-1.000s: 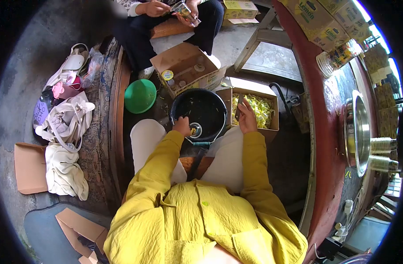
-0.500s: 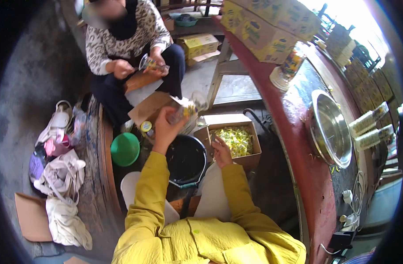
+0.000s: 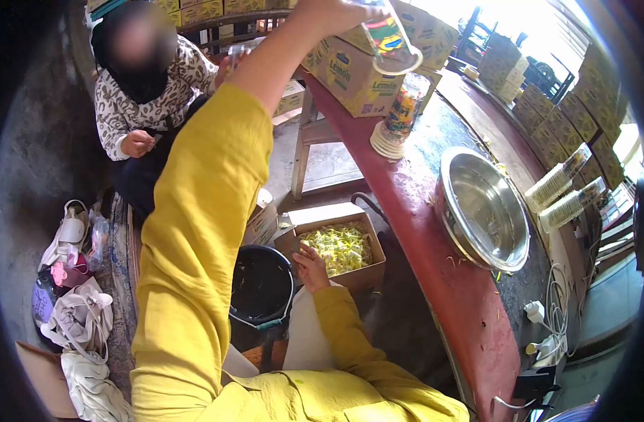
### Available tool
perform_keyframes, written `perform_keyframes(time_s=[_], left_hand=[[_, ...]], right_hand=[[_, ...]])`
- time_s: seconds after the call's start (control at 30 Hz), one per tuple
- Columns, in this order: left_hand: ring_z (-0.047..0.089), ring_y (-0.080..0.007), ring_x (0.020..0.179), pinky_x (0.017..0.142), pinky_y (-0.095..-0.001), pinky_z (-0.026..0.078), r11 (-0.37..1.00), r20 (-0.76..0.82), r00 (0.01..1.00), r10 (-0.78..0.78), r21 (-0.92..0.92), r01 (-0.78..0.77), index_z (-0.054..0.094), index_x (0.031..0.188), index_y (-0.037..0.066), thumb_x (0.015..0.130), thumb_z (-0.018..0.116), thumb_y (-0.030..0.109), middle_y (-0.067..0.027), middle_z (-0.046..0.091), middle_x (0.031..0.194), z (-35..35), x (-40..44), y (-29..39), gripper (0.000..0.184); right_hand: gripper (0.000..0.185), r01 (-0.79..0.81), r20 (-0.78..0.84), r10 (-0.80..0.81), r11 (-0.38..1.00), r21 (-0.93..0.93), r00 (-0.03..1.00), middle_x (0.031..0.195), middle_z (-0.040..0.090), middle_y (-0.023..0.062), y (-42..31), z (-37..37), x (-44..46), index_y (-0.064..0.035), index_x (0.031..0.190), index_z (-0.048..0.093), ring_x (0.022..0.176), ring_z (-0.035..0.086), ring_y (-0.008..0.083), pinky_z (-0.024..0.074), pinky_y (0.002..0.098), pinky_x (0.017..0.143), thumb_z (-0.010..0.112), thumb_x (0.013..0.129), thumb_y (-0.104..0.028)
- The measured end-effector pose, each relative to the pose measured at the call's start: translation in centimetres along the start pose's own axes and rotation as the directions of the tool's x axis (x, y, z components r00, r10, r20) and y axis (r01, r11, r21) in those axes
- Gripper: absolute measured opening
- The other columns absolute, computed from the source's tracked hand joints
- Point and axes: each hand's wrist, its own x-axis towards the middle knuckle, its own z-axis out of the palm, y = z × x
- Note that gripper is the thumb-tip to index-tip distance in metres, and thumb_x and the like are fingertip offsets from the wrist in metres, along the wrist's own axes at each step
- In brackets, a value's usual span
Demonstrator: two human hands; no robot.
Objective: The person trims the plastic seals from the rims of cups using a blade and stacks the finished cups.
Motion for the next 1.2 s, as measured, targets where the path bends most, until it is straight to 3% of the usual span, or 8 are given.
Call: perform_keyframes(time_s=[0.1, 0.5, 0.7, 0.83, 0.93, 1.07, 1.13, 1.2], left_hand=[[0.051, -0.0234, 0.091, 0.079, -0.0322, 0.042, 0.955, 0.238, 0.956, -0.172, -0.199, 0.221, 0.042, 0.111, 0.002, 0.063, 0.073, 0.025, -0.0125, 0.051, 0.097, 2.5, 1.3, 1.4, 0.062], [0.059, -0.0204, 0.09, 0.079, -0.0311, 0.047, 0.965, 0.556, 0.825, -0.096, -0.152, 0.214, 0.052, 0.107, 0.005, 0.058, 0.075, 0.028, -0.0126, 0.061, 0.096, 9.0, -6.8, 2.6, 0.059], [0.057, -0.0258, 0.093, 0.082, -0.0316, 0.045, 0.954, 0.468, 0.882, -0.044, -0.243, 0.177, 0.037, 0.119, -0.003, 0.057, 0.076, 0.028, -0.0194, 0.057, 0.102, 9.5, -8.0, 2.0, 0.08], [0.05, -0.0177, 0.103, 0.086, -0.0321, 0.041, 0.947, 0.131, 0.987, 0.093, -0.319, -0.047, 0.042, 0.116, 0.005, 0.065, 0.074, 0.034, -0.0108, 0.056, 0.105, 9.5, -9.5, 1.3, 0.067], [0.052, -0.0266, 0.096, 0.084, -0.0352, 0.041, 0.918, 0.051, 0.978, 0.202, -0.359, -0.171, 0.032, 0.118, -0.003, 0.058, 0.076, 0.038, -0.0187, 0.051, 0.104, 6.0, -9.9, -0.6, 0.085], [0.05, -0.0226, 0.094, 0.08, -0.0317, 0.042, 0.961, 0.22, 0.975, 0.039, -0.275, 0.024, 0.039, 0.113, 0.002, 0.065, 0.071, 0.016, -0.0125, 0.049, 0.102, -4.8, -14.1, -4.2, 0.059], [0.054, -0.0194, 0.083, 0.074, -0.0291, 0.043, 0.996, 0.25, 0.968, 0.033, -0.092, -0.01, 0.046, 0.105, 0.003, 0.072, 0.069, 0.026, -0.0109, 0.054, 0.092, -8.6, -18.8, -9.9, 0.046], [0.055, -0.0153, 0.075, 0.068, -0.026, 0.044, 0.938, 0.38, 0.867, -0.323, 0.005, 0.348, 0.049, 0.096, 0.005, 0.075, 0.065, 0.019, -0.0068, 0.055, 0.082, -12.8, -24.7, -14.1, 0.03]], right_hand=[[0.039, -0.009, -0.015, 0.009, 1.0, 0.01, 1.0, 0.087, 0.055, -0.0003, 0.0, 0.1, -0.1, -0.0058, 0.112, 0.047, 0.075, 0.056, 0.0067, 0.0414, 0.0152, 0.056, 0.058, 0.075, 0.005], [0.037, -0.002, -0.014, 0.002, 1.0, 0.004, 1.0, 0.084, 0.054, -0.0014, 0.2, 0.5, -0.4, -0.0068, 0.108, 0.049, 0.074, 0.055, 0.0062, 0.0386, 0.0156, 0.053, 0.061, 0.074, 0.003], [0.037, -0.006, -0.035, 0.007, 0.999, 0.036, 0.999, 0.087, 0.055, 0.0017, 0.2, 0.7, -0.2, -0.004, 0.108, 0.049, 0.073, 0.056, 0.0082, 0.0432, 0.0171, 0.057, 0.059, 0.074, 0.006], [0.036, 0.006, -0.05, -0.005, 1.0, 0.03, 0.999, 0.087, 0.056, 0.0015, 0.3, -0.3, 0.3, -0.0029, 0.108, 0.051, 0.073, 0.054, 0.0087, 0.0441, 0.0169, 0.062, 0.059, 0.074, 0.007], [0.038, -0.008, -0.058, 0.01, 0.999, 0.044, 0.998, 0.08, 0.057, 0.0001, 0.1, -0.7, 0.8, -0.0045, 0.108, 0.05, 0.065, 0.052, 0.0037, 0.0405, 0.0126, 0.053, 0.059, 0.073, 0.007], [0.038, -0.009, -0.068, 0.006, 0.999, -0.036, 0.998, 0.08, 0.052, -0.0025, -0.4, 0.1, 0.1, -0.0049, 0.108, 0.051, 0.06, 0.048, 0.0018, 0.0333, 0.0119, 0.045, 0.06, 0.073, 0.005], [0.041, -0.009, -0.11, 0.007, 1.0, -0.014, 0.994, 0.084, 0.054, -0.0008, -0.2, 0.4, 0.1, -0.0069, 0.111, 0.05, 0.064, 0.05, 0.0028, 0.0358, 0.0135, 0.047, 0.061, 0.074, 0.004], [0.041, -0.034, -0.134, 0.027, 0.998, -0.051, 0.991, 0.087, 0.054, 0.001, -0.5, 0.6, 0.1, -0.0049, 0.112, 0.049, 0.07, 0.053, 0.0059, 0.0411, 0.0158, 0.054, 0.06, 0.074, 0.005]])
